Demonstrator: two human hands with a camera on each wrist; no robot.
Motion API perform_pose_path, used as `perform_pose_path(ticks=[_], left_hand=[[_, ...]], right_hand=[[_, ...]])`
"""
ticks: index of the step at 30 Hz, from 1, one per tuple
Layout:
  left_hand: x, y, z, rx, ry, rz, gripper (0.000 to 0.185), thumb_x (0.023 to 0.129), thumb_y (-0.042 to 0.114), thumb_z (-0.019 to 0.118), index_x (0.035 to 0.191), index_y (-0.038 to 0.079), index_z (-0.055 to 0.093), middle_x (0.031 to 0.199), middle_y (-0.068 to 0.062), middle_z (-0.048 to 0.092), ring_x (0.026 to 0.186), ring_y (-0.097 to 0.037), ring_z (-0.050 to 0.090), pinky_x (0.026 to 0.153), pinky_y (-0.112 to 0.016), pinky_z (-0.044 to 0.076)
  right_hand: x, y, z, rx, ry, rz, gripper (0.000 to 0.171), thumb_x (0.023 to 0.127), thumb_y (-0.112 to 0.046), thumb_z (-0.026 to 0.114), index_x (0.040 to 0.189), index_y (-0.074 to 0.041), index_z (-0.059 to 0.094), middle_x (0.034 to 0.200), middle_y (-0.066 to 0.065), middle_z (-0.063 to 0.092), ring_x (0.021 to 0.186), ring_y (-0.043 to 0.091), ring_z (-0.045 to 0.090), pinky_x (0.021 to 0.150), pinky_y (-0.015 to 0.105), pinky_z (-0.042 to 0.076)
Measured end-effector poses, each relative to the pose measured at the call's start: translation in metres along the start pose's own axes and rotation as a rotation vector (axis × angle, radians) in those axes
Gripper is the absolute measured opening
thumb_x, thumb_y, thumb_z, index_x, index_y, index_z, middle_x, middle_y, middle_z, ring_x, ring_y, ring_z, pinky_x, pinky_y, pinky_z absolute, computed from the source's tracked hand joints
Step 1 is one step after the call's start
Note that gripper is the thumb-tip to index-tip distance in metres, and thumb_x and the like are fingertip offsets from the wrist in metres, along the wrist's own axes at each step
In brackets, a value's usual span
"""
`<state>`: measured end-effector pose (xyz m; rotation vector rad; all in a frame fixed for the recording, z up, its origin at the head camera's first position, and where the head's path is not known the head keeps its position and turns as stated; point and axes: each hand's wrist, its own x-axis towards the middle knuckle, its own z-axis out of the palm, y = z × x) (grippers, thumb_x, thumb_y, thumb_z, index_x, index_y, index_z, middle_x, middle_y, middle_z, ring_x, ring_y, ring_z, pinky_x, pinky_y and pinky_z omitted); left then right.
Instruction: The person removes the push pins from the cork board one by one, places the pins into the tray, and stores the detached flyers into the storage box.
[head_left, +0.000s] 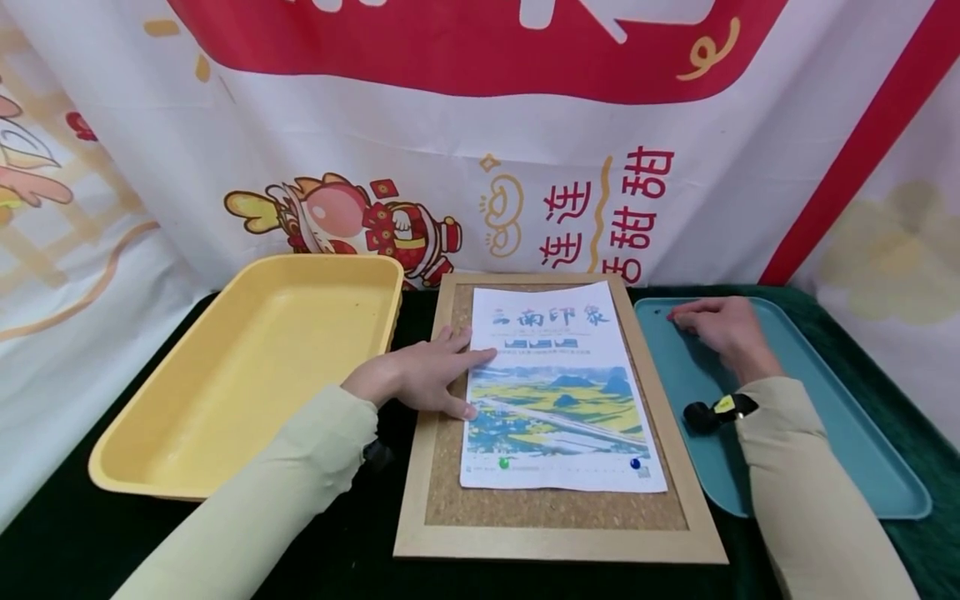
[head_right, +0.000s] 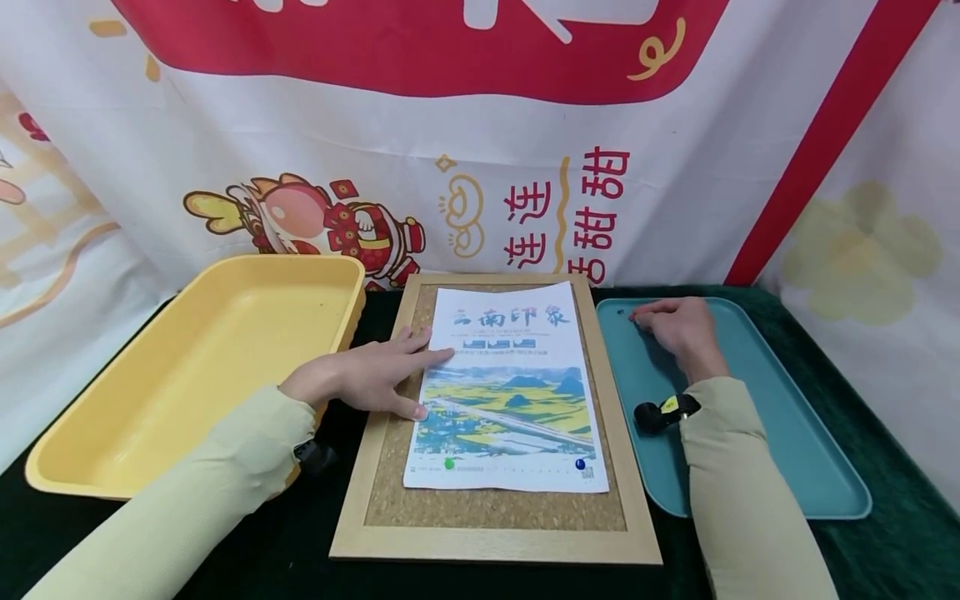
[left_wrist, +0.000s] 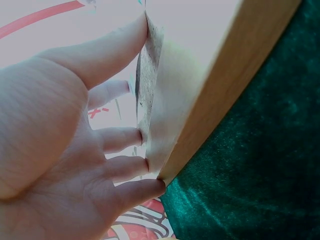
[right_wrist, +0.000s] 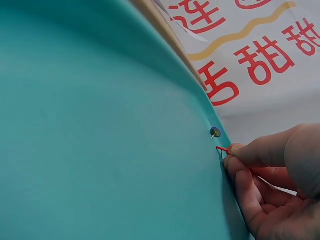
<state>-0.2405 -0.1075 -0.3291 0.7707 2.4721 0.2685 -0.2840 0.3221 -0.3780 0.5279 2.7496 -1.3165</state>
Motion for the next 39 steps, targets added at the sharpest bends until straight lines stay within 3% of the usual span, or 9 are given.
perform_pose_path(ticks=[12,21,25,31,39], left_hand=[[0.001,0.002,-0.001,-0.01,-0.001,-0.007,0.088,0.1,0.047,0.071,0.171,0.032,0.022,0.181,-0.011,-0.006,0.167,-0.041,-0.011,0.133,-0.064,0.007],[0.003,0.003,0.002,-0.01,-0.002,-0.006,0.087,0.101,0.047,0.071,0.171,0.032,0.022,0.181,-0.011,-0.006,0.167,-0.04,-0.011,0.134,-0.062,0.007],[0.002,0.004,0.003,-0.011,0.003,-0.015,0.087,0.1,0.047,0.072,0.171,0.033,0.023,0.181,-0.011,-0.004,0.167,-0.039,-0.01,0.134,-0.062,0.007],[0.001,0.002,0.001,-0.006,0.008,-0.02,0.087,0.1,0.047,0.072,0.171,0.033,0.023,0.181,-0.011,-0.004,0.167,-0.04,-0.009,0.133,-0.063,0.008],[-0.001,0.0,0.0,-0.004,0.005,-0.018,0.087,0.101,0.047,0.071,0.171,0.033,0.022,0.181,-0.011,-0.006,0.167,-0.039,-0.011,0.134,-0.062,0.007]], right_hand=[[0.001,0.003,-0.006,0.057,-0.053,0.02,0.047,0.113,-0.031,0.052,0.154,-0.007,0.056,0.157,0.023,0.05,0.134,0.038,0.046,0.099,0.039,0.046],[-0.007,0.001,-0.012,0.094,-0.102,0.026,0.058,0.11,-0.042,0.058,0.158,-0.011,0.051,0.159,0.019,0.052,0.138,0.033,0.051,0.103,0.036,0.05],[-0.012,-0.01,-0.011,0.071,-0.097,-0.009,0.058,0.108,-0.042,0.061,0.156,-0.01,0.053,0.156,0.02,0.053,0.137,0.035,0.051,0.102,0.039,0.05],[-0.026,-0.036,-0.007,0.038,-0.1,-0.078,0.063,0.106,-0.045,0.063,0.157,-0.01,0.052,0.16,0.023,0.047,0.142,0.041,0.044,0.112,0.058,0.047],[-0.048,-0.068,0.007,0.05,-0.171,-0.168,0.061,0.103,-0.044,0.068,0.154,-0.013,0.056,0.161,0.018,0.048,0.143,0.037,0.043,0.115,0.058,0.046]])
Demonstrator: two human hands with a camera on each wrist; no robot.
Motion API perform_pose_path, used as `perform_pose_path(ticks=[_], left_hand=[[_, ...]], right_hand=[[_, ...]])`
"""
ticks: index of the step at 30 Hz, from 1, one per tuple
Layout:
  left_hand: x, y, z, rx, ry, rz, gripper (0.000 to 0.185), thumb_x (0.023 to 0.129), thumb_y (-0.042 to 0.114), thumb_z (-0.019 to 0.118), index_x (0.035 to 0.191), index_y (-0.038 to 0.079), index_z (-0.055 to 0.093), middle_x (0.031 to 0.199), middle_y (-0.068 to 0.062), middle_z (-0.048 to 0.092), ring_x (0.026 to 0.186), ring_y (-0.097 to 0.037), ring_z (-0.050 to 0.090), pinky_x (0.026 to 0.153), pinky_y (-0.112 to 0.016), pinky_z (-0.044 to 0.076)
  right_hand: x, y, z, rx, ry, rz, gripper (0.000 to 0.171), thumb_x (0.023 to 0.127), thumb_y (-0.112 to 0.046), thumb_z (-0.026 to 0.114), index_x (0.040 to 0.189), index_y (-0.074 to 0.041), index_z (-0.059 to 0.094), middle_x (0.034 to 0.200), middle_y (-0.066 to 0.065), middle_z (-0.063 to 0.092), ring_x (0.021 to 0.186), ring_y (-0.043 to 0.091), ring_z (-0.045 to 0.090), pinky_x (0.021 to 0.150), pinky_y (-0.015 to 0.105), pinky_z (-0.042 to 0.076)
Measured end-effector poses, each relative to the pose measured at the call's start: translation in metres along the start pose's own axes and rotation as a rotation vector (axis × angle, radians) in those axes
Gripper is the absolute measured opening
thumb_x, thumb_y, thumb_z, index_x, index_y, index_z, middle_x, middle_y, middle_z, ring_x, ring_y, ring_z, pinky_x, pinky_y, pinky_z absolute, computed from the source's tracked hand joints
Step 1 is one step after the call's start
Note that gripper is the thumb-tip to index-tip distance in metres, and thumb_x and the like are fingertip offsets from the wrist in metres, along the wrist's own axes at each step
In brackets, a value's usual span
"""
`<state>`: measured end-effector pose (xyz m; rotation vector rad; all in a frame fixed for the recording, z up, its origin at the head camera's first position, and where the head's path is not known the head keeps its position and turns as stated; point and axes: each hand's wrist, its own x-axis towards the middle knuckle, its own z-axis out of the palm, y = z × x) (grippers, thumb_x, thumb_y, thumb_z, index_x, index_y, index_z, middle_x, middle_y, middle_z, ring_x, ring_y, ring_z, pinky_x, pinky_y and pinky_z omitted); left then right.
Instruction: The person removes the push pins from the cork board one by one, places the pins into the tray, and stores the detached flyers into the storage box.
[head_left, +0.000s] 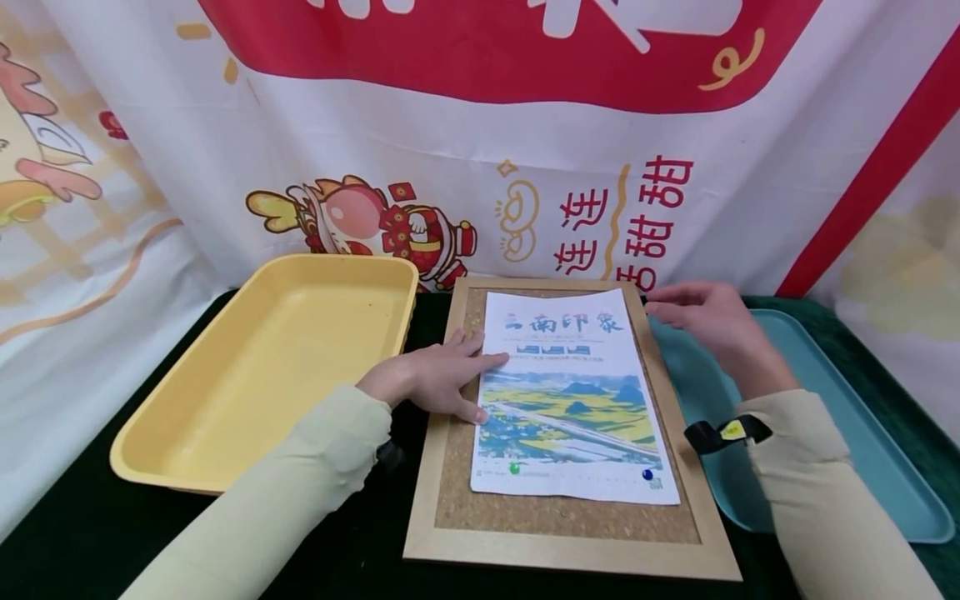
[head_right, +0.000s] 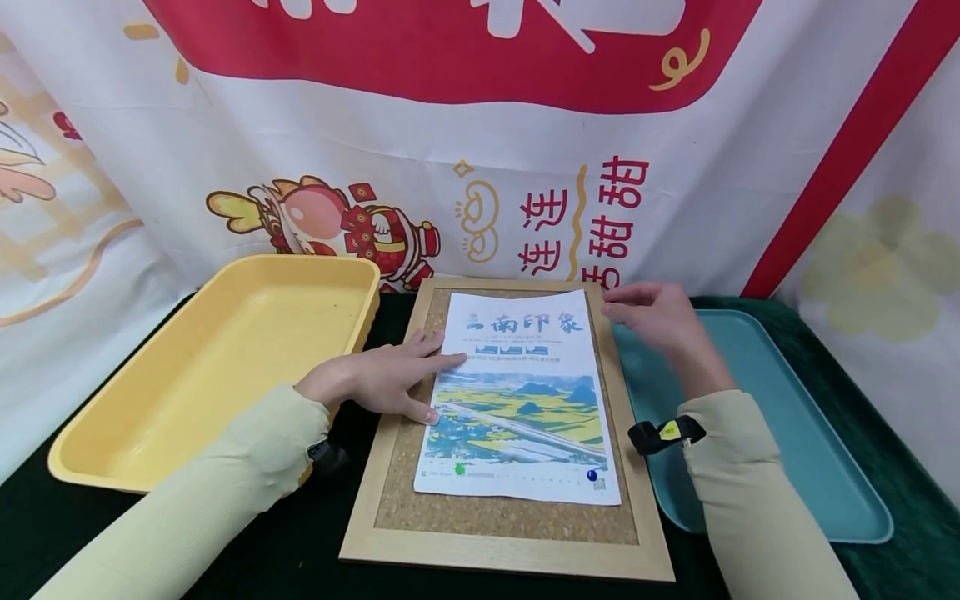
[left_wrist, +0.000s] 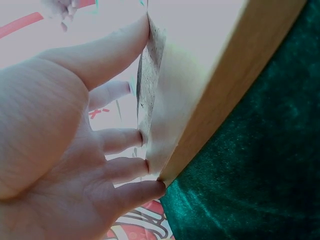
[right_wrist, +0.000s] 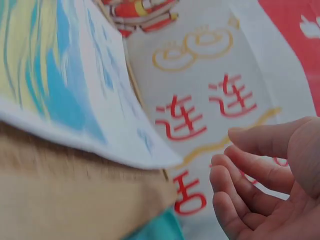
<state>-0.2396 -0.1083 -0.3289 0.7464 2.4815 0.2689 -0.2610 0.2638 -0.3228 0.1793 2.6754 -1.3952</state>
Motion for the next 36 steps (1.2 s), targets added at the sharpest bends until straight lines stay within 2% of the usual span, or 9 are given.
perform_pose_path(ticks=[8,12,17,24,27,30,36], left_hand=[[-0.001,0.001,0.0,0.0,0.001,-0.007,0.087,0.1,0.047,0.072,0.171,0.032,0.023,0.181,-0.011,-0.005,0.167,-0.04,-0.01,0.133,-0.063,0.007],[-0.002,0.001,0.001,-0.004,0.0,-0.007,0.087,0.1,0.047,0.072,0.171,0.032,0.023,0.181,-0.011,-0.005,0.167,-0.04,-0.011,0.134,-0.062,0.007],[-0.001,0.002,0.001,-0.009,0.004,-0.003,0.087,0.1,0.047,0.072,0.171,0.032,0.024,0.181,-0.011,-0.005,0.167,-0.04,-0.01,0.133,-0.062,0.007],[0.001,0.002,0.0,-0.004,0.0,-0.021,0.087,0.099,0.049,0.072,0.17,0.033,0.024,0.181,-0.01,-0.004,0.167,-0.039,-0.01,0.133,-0.063,0.007],[0.001,0.003,0.0,-0.006,-0.001,-0.028,0.087,0.099,0.049,0.072,0.17,0.034,0.025,0.181,-0.009,-0.004,0.167,-0.039,-0.01,0.133,-0.063,0.007],[0.0,0.004,-0.001,-0.004,-0.003,-0.03,0.087,0.099,0.049,0.072,0.17,0.034,0.025,0.181,-0.009,-0.004,0.167,-0.039,-0.011,0.134,-0.063,0.006],[0.0,0.004,-0.001,0.002,0.001,-0.029,0.087,0.099,0.049,0.072,0.17,0.034,0.025,0.181,-0.01,-0.004,0.167,-0.04,-0.009,0.133,-0.063,0.007]], right_hand=[[-0.014,-0.024,0.019,0.032,-0.126,-0.083,0.051,0.103,-0.039,0.071,0.146,-0.013,0.063,0.148,0.015,0.06,0.134,0.031,0.051,0.118,0.06,0.041],[-0.021,-0.033,0.029,0.006,-0.191,-0.136,0.044,0.102,-0.035,0.073,0.14,-0.014,0.069,0.139,0.012,0.069,0.127,0.029,0.059,0.113,0.054,0.046],[-0.03,-0.042,0.04,-0.051,-0.24,-0.208,0.037,0.099,-0.034,0.077,0.132,-0.016,0.076,0.13,0.006,0.075,0.119,0.026,0.063,0.105,0.047,0.05],[-0.04,-0.05,0.055,-0.105,-0.352,-0.302,0.031,0.1,-0.027,0.077,0.127,-0.015,0.079,0.131,0.009,0.075,0.113,0.022,0.069,0.099,0.038,0.052],[-0.042,-0.05,0.059,-0.109,-0.384,-0.317,0.03,0.099,-0.026,0.077,0.127,-0.014,0.079,0.129,0.009,0.076,0.109,0.021,0.07,0.097,0.036,0.053],[-0.043,-0.05,0.061,-0.098,-0.415,-0.318,0.03,0.099,-0.024,0.078,0.127,-0.012,0.079,0.125,0.009,0.078,0.105,0.02,0.072,0.099,0.039,0.055],[-0.043,-0.052,0.066,-0.111,-0.491,-0.33,0.031,0.098,-0.024,0.079,0.125,-0.011,0.08,0.122,0.008,0.079,0.105,0.018,0.072,0.1,0.04,0.055]])
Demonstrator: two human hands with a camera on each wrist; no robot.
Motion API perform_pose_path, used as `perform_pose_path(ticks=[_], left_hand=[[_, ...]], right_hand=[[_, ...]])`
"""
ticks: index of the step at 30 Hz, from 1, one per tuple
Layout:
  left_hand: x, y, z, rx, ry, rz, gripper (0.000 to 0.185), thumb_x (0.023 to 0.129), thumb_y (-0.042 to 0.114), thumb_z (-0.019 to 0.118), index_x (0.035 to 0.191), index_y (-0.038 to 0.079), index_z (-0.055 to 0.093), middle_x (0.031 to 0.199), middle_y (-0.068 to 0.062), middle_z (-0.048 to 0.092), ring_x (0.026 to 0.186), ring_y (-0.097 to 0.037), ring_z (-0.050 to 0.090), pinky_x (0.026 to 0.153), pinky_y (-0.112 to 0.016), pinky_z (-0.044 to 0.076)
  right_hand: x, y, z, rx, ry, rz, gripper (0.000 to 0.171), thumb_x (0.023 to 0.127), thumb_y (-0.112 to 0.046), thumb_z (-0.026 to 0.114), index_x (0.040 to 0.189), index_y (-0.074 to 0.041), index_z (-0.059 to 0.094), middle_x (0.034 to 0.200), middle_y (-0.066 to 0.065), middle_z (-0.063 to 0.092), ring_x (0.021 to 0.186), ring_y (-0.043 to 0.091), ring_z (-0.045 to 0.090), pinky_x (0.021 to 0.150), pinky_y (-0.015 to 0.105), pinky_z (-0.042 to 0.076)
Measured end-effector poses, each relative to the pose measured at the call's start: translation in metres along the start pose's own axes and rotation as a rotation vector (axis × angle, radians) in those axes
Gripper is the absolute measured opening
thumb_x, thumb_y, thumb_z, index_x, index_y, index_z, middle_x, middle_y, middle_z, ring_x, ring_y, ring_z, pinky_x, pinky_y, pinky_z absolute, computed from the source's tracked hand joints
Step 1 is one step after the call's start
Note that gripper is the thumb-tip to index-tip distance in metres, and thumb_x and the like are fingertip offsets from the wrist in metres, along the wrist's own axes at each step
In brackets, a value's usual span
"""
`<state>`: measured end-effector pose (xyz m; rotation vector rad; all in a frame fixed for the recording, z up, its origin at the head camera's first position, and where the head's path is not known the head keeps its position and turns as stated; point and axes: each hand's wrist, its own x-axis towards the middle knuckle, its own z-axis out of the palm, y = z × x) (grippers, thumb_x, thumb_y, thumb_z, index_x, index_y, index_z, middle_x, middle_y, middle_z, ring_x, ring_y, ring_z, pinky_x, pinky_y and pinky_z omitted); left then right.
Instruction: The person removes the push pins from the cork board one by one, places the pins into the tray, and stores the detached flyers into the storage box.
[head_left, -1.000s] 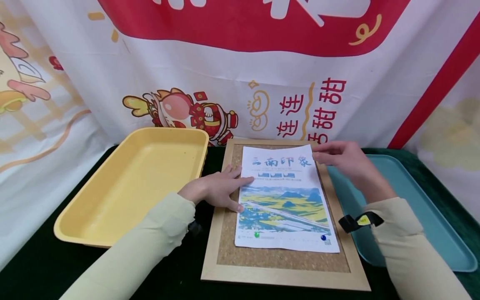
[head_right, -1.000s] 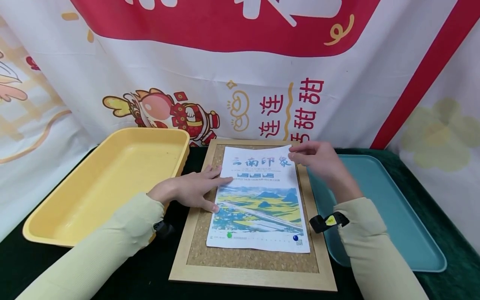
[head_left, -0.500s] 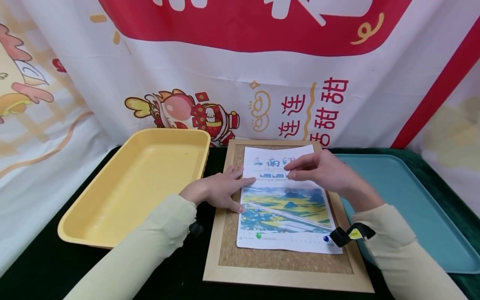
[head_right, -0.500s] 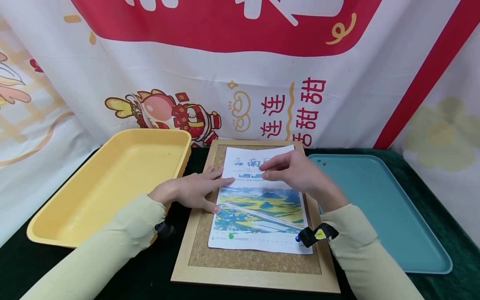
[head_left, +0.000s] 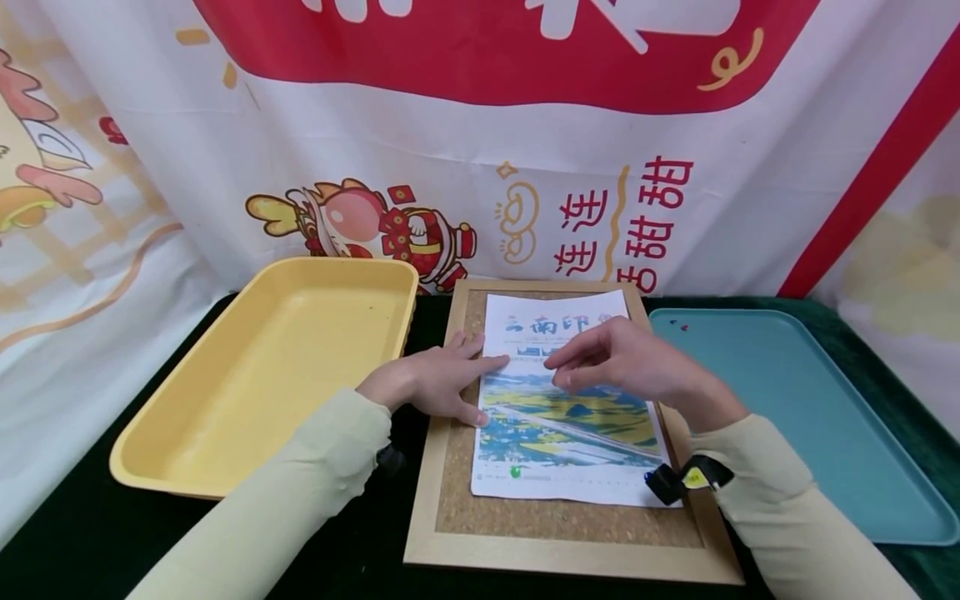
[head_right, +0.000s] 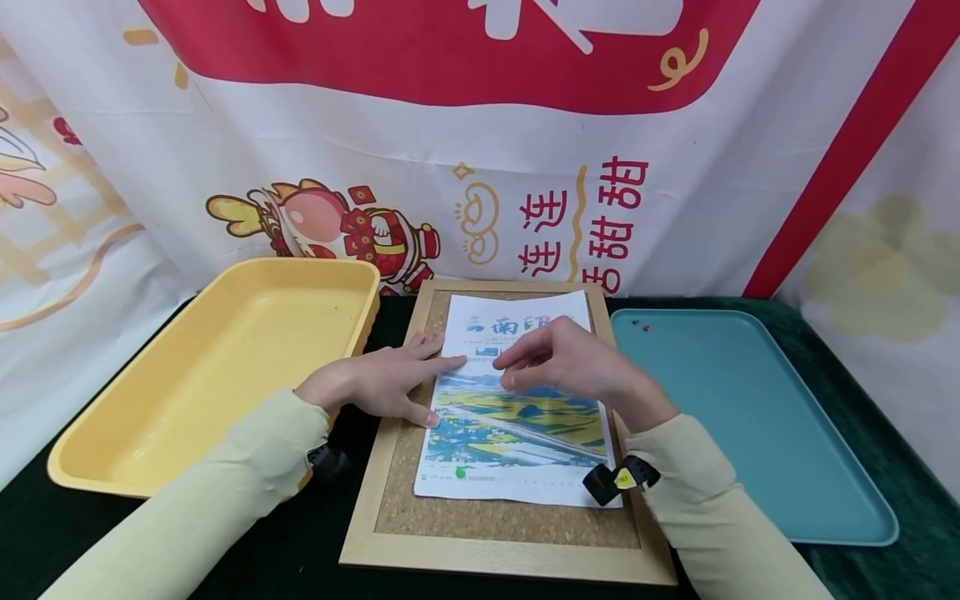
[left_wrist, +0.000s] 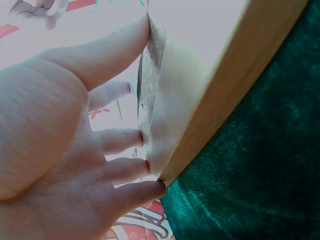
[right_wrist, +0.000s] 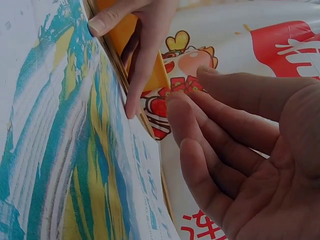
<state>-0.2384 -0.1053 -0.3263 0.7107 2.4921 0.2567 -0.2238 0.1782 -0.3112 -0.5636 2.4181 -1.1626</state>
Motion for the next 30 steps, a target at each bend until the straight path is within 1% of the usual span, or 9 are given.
perform_pose_path(ticks=[5,11,19,27,30], left_hand=[[0.0,0.0,0.0,0.006,0.0,0.002,0.087,0.099,0.05,0.072,0.17,0.034,0.024,0.181,-0.01,-0.003,0.167,-0.04,-0.009,0.133,-0.063,0.008],[0.001,0.0,0.0,0.004,0.002,0.008,0.087,0.099,0.05,0.072,0.17,0.033,0.025,0.181,-0.011,-0.003,0.167,-0.041,-0.008,0.133,-0.063,0.008],[-0.001,-0.002,0.0,0.002,-0.001,0.002,0.088,0.099,0.049,0.072,0.171,0.033,0.024,0.181,-0.011,-0.003,0.167,-0.04,-0.009,0.133,-0.063,0.008],[0.0,-0.003,0.0,0.005,0.001,0.01,0.087,0.099,0.05,0.072,0.171,0.034,0.024,0.181,-0.011,-0.004,0.167,-0.04,-0.01,0.133,-0.063,0.007],[0.001,-0.003,0.0,0.01,0.0,0.017,0.088,0.099,0.05,0.072,0.171,0.033,0.024,0.181,-0.011,-0.004,0.167,-0.04,-0.01,0.133,-0.063,0.008]], right_hand=[[0.002,0.0,0.003,-0.002,-0.07,-0.045,0.031,0.098,-0.022,0.079,0.125,-0.008,0.079,0.11,0.005,0.081,0.096,0.021,0.07,0.093,0.033,0.055],[0.002,0.003,0.005,0.013,-0.114,-0.065,0.03,0.098,-0.018,0.078,0.125,-0.005,0.078,0.11,0.006,0.081,0.095,0.019,0.072,0.088,0.026,0.058],[0.006,0.002,0.008,0.024,-0.152,-0.056,0.028,0.098,-0.013,0.077,0.125,-0.004,0.078,0.113,0.011,0.081,0.097,0.019,0.075,0.088,0.025,0.059],[0.008,0.0,0.013,0.015,-0.184,-0.051,0.028,0.097,-0.015,0.078,0.124,-0.005,0.078,0.111,0.009,0.081,0.097,0.018,0.075,0.089,0.026,0.059],[0.008,0.0,0.015,0.025,-0.194,-0.066,0.029,0.097,-0.014,0.079,0.124,-0.005,0.078,0.111,0.01,0.081,0.097,0.019,0.074,0.089,0.026,0.058]])
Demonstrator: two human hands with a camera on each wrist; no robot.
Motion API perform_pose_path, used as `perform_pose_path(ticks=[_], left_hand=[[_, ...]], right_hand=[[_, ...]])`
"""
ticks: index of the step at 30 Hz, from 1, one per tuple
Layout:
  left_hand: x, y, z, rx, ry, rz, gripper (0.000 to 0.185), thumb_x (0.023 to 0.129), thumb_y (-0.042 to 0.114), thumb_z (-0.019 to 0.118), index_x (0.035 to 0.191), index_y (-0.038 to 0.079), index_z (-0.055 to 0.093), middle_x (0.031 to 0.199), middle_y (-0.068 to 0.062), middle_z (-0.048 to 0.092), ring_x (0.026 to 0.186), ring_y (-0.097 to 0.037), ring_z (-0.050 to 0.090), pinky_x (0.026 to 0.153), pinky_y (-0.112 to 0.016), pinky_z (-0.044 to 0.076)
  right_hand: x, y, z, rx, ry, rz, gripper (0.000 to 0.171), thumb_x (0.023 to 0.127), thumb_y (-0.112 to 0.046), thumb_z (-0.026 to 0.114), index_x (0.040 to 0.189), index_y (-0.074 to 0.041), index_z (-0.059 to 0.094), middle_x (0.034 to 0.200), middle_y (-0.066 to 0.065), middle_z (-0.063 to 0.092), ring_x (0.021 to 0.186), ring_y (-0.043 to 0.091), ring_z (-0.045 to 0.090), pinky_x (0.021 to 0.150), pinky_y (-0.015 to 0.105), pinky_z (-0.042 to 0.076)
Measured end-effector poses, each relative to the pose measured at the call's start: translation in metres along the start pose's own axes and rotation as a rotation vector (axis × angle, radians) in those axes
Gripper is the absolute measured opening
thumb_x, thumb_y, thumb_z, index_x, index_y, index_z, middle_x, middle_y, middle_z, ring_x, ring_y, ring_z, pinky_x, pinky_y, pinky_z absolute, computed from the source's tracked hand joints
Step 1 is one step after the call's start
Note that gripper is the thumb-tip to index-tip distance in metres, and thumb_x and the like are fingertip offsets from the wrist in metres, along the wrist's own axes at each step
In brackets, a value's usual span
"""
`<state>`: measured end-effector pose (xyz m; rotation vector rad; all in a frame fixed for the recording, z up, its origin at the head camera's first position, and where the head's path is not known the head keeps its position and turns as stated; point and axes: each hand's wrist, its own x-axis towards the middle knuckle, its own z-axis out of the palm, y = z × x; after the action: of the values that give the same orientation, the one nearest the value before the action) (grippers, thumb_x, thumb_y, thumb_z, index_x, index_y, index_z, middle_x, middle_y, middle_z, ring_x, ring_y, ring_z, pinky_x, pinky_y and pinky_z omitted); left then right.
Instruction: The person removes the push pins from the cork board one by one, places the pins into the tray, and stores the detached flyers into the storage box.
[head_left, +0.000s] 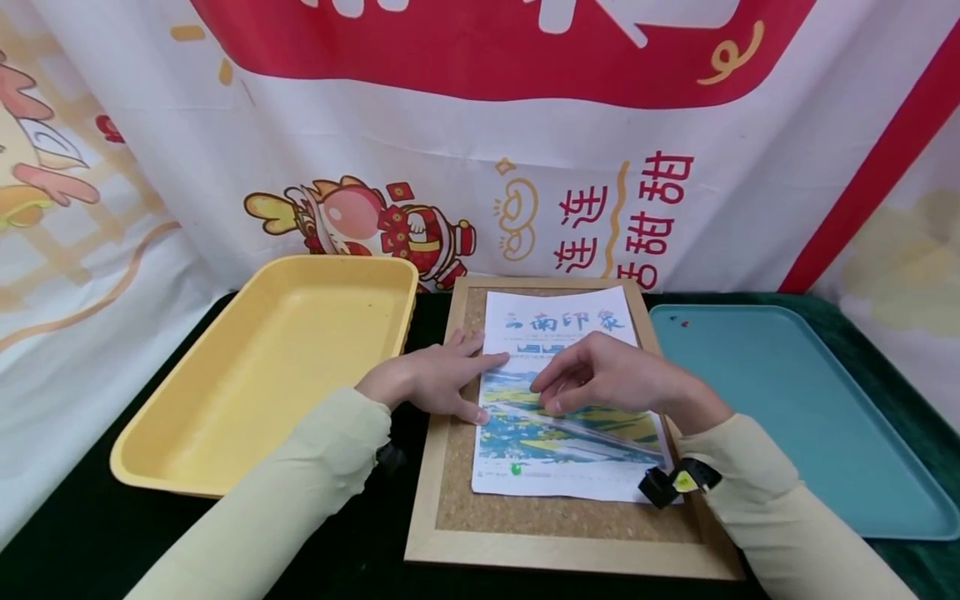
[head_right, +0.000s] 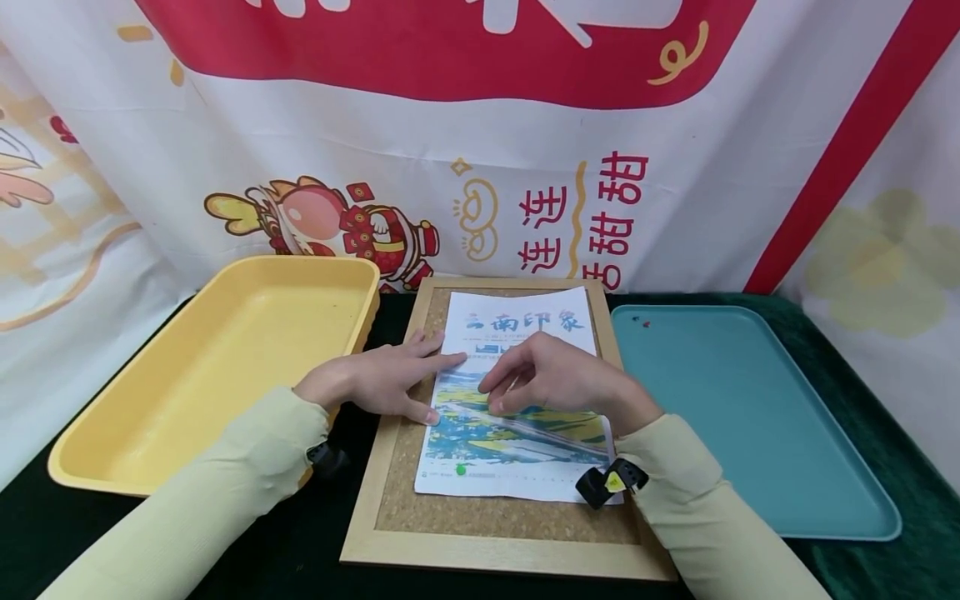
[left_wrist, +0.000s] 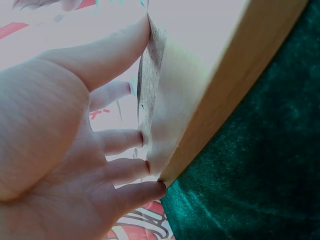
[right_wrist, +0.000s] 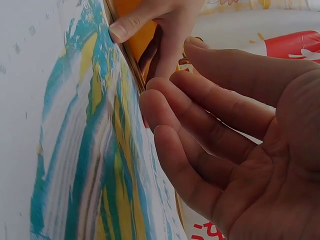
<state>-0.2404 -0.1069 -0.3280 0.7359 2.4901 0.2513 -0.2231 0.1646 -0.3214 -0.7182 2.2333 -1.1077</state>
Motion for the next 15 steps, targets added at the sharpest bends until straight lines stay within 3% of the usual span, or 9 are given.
perform_pose_path(ticks=[7,15], left_hand=[[0.001,0.002,0.0,0.016,0.0,0.002,0.088,0.099,0.051,0.071,0.171,0.032,0.024,0.181,-0.012,-0.004,0.167,-0.041,-0.01,0.134,-0.062,0.008],[0.001,0.001,0.0,0.015,0.004,-0.004,0.088,0.099,0.051,0.072,0.171,0.032,0.024,0.18,-0.013,-0.004,0.167,-0.042,-0.008,0.134,-0.061,0.009]], right_hand=[[0.003,-0.001,0.012,0.034,-0.061,-0.055,0.027,0.095,-0.01,0.08,0.121,-0.004,0.078,0.111,0.012,0.082,0.098,0.019,0.077,0.088,0.024,0.06],[0.011,-0.007,0.029,0.062,-0.14,-0.028,0.024,0.092,-0.004,0.081,0.116,-0.004,0.08,0.105,0.009,0.082,0.094,0.015,0.078,0.085,0.025,0.061]])
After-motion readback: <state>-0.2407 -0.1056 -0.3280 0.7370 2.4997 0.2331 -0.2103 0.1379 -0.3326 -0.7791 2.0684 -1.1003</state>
